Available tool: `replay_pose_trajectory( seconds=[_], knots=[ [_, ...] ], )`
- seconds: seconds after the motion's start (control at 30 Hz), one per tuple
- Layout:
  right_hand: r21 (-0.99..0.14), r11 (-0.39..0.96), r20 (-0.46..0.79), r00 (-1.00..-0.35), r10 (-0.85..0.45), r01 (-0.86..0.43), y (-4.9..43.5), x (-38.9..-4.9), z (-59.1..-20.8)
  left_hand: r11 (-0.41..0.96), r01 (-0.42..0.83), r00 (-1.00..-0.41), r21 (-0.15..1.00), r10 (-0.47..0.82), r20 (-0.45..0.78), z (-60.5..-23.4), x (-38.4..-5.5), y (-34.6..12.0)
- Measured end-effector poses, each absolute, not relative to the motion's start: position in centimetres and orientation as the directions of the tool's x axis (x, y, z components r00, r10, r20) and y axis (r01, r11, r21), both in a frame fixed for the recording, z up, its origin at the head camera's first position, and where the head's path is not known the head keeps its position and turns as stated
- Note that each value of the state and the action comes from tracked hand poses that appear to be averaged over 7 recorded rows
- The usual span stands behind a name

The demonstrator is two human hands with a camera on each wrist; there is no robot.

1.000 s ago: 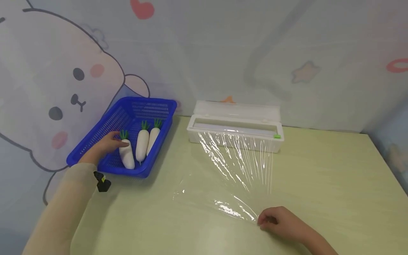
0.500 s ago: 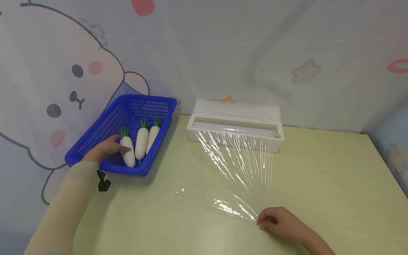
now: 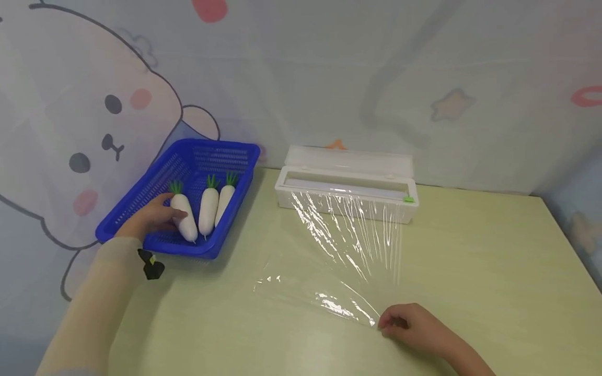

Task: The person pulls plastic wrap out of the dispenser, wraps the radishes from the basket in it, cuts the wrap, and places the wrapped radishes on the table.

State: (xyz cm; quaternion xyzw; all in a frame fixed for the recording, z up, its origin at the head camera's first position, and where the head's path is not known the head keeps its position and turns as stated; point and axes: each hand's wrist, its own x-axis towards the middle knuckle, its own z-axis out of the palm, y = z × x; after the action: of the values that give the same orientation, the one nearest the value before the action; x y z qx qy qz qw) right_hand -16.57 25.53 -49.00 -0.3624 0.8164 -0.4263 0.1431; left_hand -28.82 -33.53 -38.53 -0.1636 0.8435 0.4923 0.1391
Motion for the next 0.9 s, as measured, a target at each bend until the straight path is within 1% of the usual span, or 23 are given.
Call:
replay_pose_trajectory(
  seconds=[0.1,0.2,0.33,0.47,0.57,0.7,0.9],
  knots=[
    [-0.798,0.362,0.090,-0.690,-0.719,-0.482,25.6,-16.6,-49.1,0.446,-0.329,-0.944,0.832,-0.156,-0.290,-37.4,-28.7,-33.4],
    [-0.798,0.356,0.097,-0.687,-0.720,-0.486,25.7,-16.6,-49.2,0.433,-0.232,-0.968,0.871,-0.186,-0.166,-35.6,-28.6,-32.7],
    [-0.800,0.362,0.090,-0.692,-0.716,-0.478,25.7,-16.5,-49.1,0.417,-0.112,-0.976,0.902,-0.219,-0.020,-32.5,-28.3,-30.6],
    [-0.801,0.357,0.093,-0.688,-0.720,-0.481,25.5,-16.5,-48.9,0.393,-0.002,-0.978,0.920,-0.193,0.080,-29.8,-27.5,-27.5],
    [-0.805,0.348,0.097,-0.685,-0.722,-0.481,25.4,-16.6,-48.9,0.373,0.078,-0.982,0.924,-0.129,0.135,-28.6,-27.1,-24.7],
    [-0.811,0.352,0.085,-0.690,-0.719,-0.467,25.3,-16.5,-48.8,0.369,0.189,-0.980,0.910,0.009,0.200,-28.3,-26.8,-21.1],
    [-0.815,0.365,0.065,-0.696,-0.715,-0.451,25.1,-16.5,-48.7,0.336,0.347,-0.932,0.875,0.225,0.283,-29.3,-26.2,-16.3]
  ],
)
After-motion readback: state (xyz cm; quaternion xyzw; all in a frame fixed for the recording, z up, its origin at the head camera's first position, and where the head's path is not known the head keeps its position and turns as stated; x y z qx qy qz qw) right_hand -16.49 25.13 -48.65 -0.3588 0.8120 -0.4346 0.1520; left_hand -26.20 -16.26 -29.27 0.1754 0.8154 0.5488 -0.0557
